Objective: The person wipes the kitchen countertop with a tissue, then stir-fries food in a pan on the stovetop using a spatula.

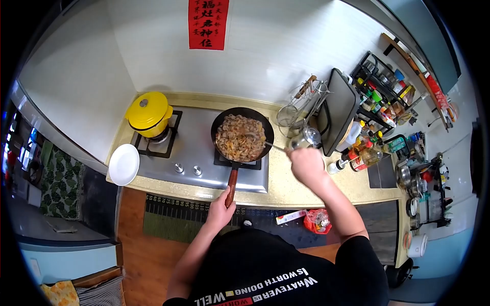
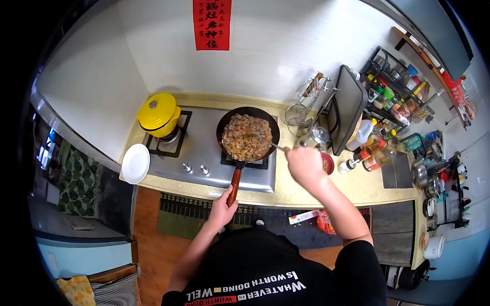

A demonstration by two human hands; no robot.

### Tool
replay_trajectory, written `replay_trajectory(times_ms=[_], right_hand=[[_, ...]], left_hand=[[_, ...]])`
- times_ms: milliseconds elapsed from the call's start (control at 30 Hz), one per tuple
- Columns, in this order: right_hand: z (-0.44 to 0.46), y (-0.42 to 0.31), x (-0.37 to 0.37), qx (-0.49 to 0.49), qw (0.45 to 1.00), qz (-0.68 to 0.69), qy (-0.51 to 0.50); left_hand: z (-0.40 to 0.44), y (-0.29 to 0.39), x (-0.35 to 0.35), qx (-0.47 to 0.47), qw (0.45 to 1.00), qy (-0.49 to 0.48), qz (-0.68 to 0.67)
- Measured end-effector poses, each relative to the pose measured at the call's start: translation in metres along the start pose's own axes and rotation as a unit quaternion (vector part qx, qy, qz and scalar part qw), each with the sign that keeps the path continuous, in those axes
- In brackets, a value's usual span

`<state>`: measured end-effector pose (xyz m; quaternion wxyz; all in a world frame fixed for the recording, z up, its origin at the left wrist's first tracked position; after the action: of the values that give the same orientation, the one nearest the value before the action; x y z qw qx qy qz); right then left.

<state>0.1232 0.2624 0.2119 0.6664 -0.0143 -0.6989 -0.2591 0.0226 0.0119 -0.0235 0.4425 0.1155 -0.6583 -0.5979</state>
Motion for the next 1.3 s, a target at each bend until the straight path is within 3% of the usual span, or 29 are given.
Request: replay_trajectory(times_ms=[167,300,433,533,633,733,833,967,1000,1133,1300], right_hand=[[0.054,0.043,0.019,-0.045,0.992,0.104,-0.053],[0.092,0.038,-0.006,-0.011,0.989,0.045,-0.140],[0.107,0.023,-0.005,0.116,0.989,-0.076,-0.056],[0.126,0.030,0.045,0.081,0.982,-0.118,-0.126],[0.150,0.051,0.073,0.074,0.988,-0.063,-0.123],[0.168,0.062,0.074,0.036,0.976,-0.014,-0.213],[0.172,0.055,0.052,0.065,0.963,0.032,-0.261],[0.137,0.031,0.040,0.053,0.973,-0.081,-0.211],[0.131,0.037,0.020,0.060,0.984,-0.077,-0.148],[0.109,0.071,-0.019,0.003,0.997,-0.052,-0.062],[0.129,0.126,-0.096,-0.058,0.994,0.073,-0.064]], left_hand=[[0.000,-0.002,-0.001,0.015,1.000,-0.013,-0.012],[0.002,0.001,0.001,0.009,1.000,-0.013,-0.015],[0.002,0.004,0.003,0.016,0.999,-0.019,-0.019],[0.003,0.005,0.004,-0.005,1.000,-0.011,0.001],[0.003,0.011,0.007,0.019,0.999,-0.024,-0.014],[0.003,0.017,0.009,0.067,0.997,-0.039,-0.025],[0.003,0.018,0.010,0.048,0.998,-0.029,-0.024],[0.003,0.015,0.009,0.050,0.998,-0.036,-0.030],[0.003,0.015,0.009,0.050,0.998,-0.037,-0.027],[0.002,0.016,0.011,0.045,0.998,-0.035,-0.016],[0.003,0.020,0.012,0.063,0.997,-0.035,-0.017]])
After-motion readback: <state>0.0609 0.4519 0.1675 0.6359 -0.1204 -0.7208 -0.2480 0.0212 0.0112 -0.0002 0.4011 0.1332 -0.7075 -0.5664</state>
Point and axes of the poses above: each hand's wrist, its own z-axis towards the middle knuckle, its own x-axis out of the back of the hand, y = z × x, the point moved 3 cm from there along z, towards the middle knuckle, and after that the axes turned 4 degrees about y, right-handed, at the moved point
